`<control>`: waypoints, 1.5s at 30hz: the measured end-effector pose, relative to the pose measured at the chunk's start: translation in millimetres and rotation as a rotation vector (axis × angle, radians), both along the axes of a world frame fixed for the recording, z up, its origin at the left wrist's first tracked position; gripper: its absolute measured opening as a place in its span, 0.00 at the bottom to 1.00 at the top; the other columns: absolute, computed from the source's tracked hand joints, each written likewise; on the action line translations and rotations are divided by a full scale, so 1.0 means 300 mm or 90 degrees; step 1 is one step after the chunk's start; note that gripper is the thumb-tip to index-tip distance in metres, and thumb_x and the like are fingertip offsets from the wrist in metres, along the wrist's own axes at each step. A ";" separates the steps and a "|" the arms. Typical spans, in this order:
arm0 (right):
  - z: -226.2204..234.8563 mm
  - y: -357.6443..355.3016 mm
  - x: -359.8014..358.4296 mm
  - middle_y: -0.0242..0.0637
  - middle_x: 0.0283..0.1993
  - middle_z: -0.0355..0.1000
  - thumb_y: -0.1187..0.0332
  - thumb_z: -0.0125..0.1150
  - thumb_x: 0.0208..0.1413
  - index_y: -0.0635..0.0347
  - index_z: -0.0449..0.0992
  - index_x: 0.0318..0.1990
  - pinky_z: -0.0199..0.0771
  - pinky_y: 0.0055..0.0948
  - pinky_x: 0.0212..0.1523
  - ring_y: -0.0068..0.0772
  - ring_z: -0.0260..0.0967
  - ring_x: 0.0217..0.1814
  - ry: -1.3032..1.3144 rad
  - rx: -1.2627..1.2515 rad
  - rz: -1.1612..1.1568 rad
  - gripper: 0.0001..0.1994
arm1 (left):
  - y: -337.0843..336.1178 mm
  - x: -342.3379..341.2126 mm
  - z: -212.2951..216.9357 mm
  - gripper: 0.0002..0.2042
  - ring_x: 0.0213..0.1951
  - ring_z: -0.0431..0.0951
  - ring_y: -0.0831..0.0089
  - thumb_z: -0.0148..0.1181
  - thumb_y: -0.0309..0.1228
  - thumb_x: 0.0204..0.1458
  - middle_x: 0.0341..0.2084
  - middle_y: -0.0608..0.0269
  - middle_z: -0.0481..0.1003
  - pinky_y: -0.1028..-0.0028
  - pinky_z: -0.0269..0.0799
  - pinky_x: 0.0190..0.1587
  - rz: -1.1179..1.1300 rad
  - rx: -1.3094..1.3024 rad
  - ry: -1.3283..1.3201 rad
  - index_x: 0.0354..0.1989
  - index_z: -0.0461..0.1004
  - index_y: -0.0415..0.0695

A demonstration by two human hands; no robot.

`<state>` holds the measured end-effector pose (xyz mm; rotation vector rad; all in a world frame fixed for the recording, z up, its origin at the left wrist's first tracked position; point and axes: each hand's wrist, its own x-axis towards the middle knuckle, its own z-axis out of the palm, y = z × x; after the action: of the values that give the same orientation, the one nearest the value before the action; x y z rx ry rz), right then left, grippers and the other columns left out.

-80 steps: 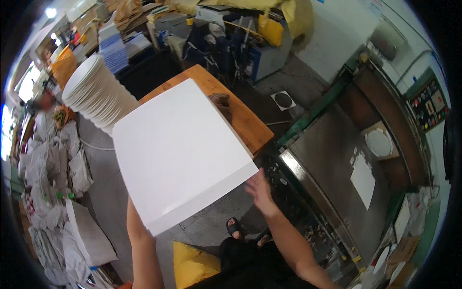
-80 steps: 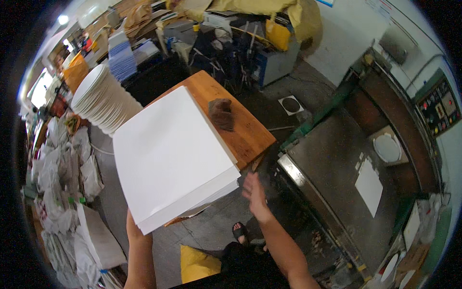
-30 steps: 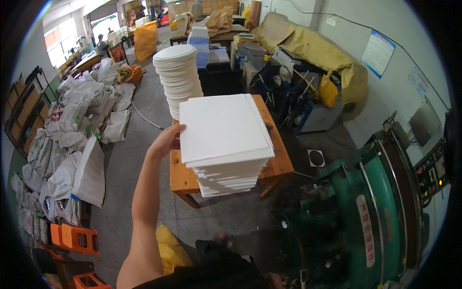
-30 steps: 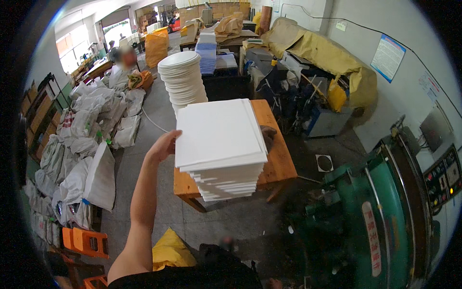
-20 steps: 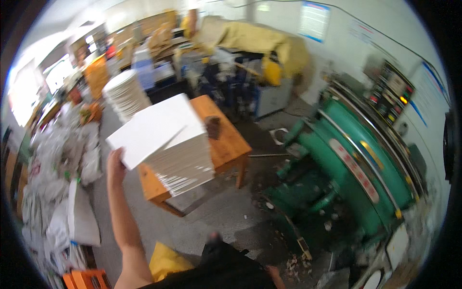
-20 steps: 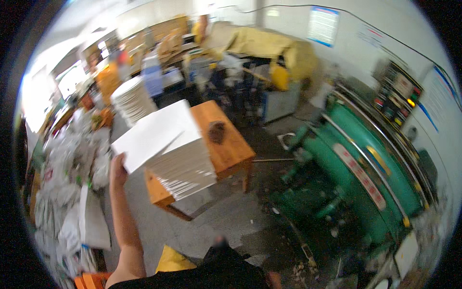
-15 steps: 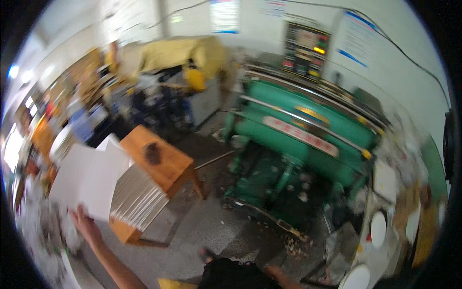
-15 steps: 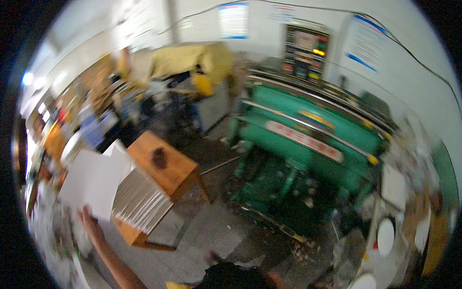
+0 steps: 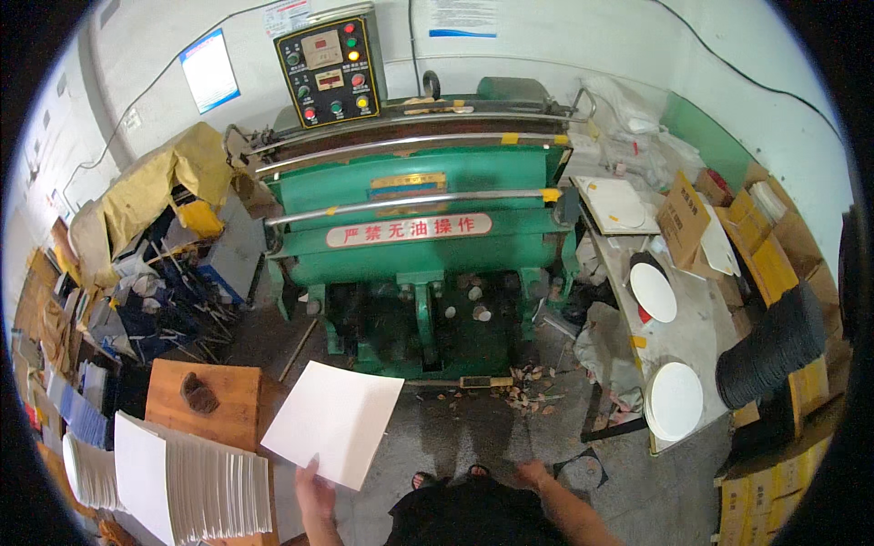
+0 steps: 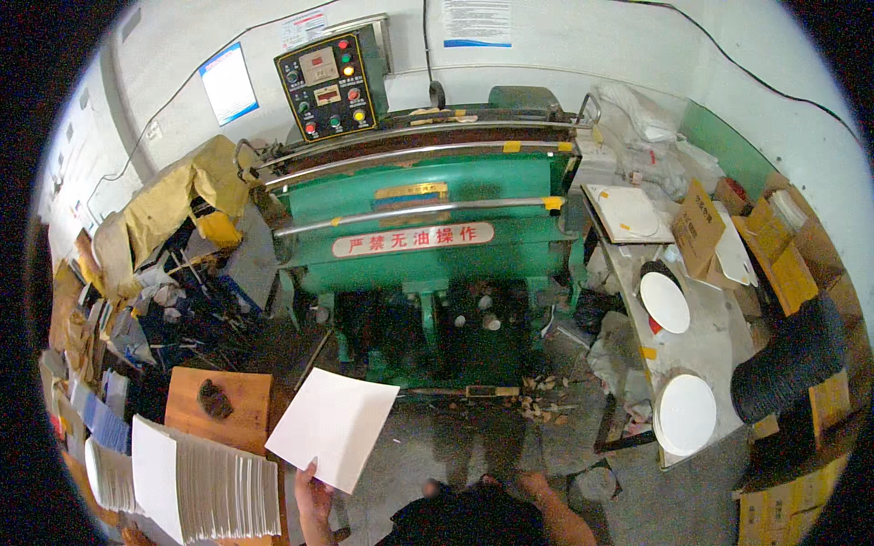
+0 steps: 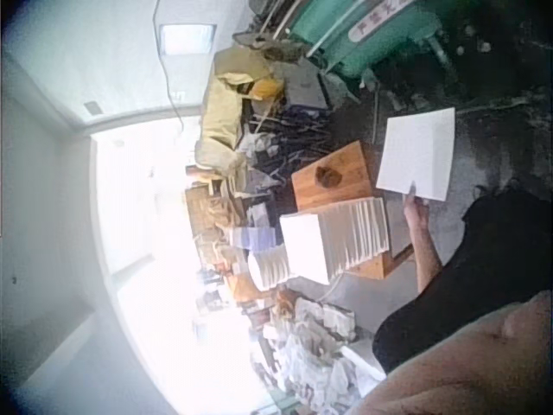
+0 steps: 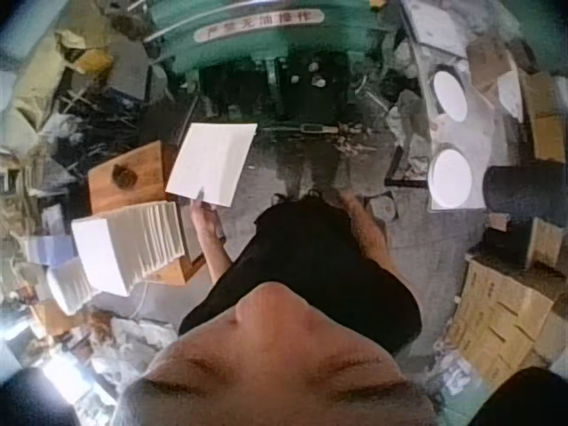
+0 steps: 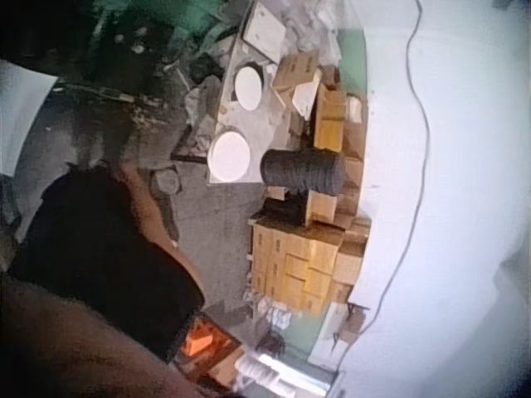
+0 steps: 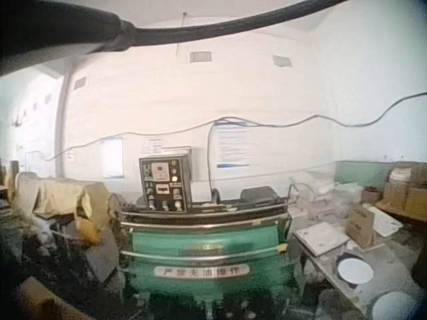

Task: The person picks up square paper sheets from a stack and places them one by one into a large green industrial cutting machine, سپس pulls a lever to activate the machine and removes the cut circular paper disks.

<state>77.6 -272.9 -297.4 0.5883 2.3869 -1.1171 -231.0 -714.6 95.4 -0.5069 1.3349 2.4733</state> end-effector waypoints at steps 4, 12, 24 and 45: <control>0.129 -0.086 0.024 0.41 0.40 0.74 0.56 0.55 0.59 0.63 0.76 0.45 0.72 0.40 0.41 0.40 0.72 0.42 -0.166 -0.073 -0.100 0.19 | -0.048 -0.057 -0.069 0.26 0.57 0.68 0.58 0.54 0.26 0.52 0.55 0.55 0.67 0.57 0.66 0.58 0.003 0.044 0.025 0.62 0.59 0.39; 0.267 -0.051 0.037 0.47 0.50 0.74 0.42 0.41 0.62 0.62 0.77 0.49 0.71 0.43 0.46 0.50 0.71 0.50 -0.404 -0.045 -0.057 0.31 | -0.176 -0.253 -0.054 0.28 0.50 0.73 0.62 0.55 0.32 0.55 0.52 0.56 0.69 0.63 0.73 0.49 0.046 0.078 0.096 0.64 0.56 0.39; 1.581 -0.099 -0.912 0.41 0.42 0.77 0.64 0.54 0.62 0.66 0.75 0.46 0.76 0.31 0.44 0.32 0.75 0.41 0.293 -0.467 -0.342 0.14 | -0.077 -0.151 -0.027 0.23 0.37 0.77 0.73 0.56 0.30 0.55 0.46 0.61 0.74 0.78 0.71 0.24 0.057 0.029 -0.038 0.60 0.62 0.40; 1.056 0.659 -1.939 0.45 0.44 0.73 0.70 0.61 0.52 0.67 0.71 0.47 0.76 0.42 0.47 0.41 0.74 0.46 0.057 -0.721 -0.436 0.16 | 0.726 -0.093 0.021 0.25 0.55 0.71 0.58 0.50 0.32 0.60 0.55 0.49 0.67 0.56 0.75 0.50 -0.074 0.006 -0.133 0.64 0.54 0.39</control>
<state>-504.0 -75.2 19.4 0.9052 1.1961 -2.4825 -258.8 -496.8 101.7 -0.6459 1.2335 2.2628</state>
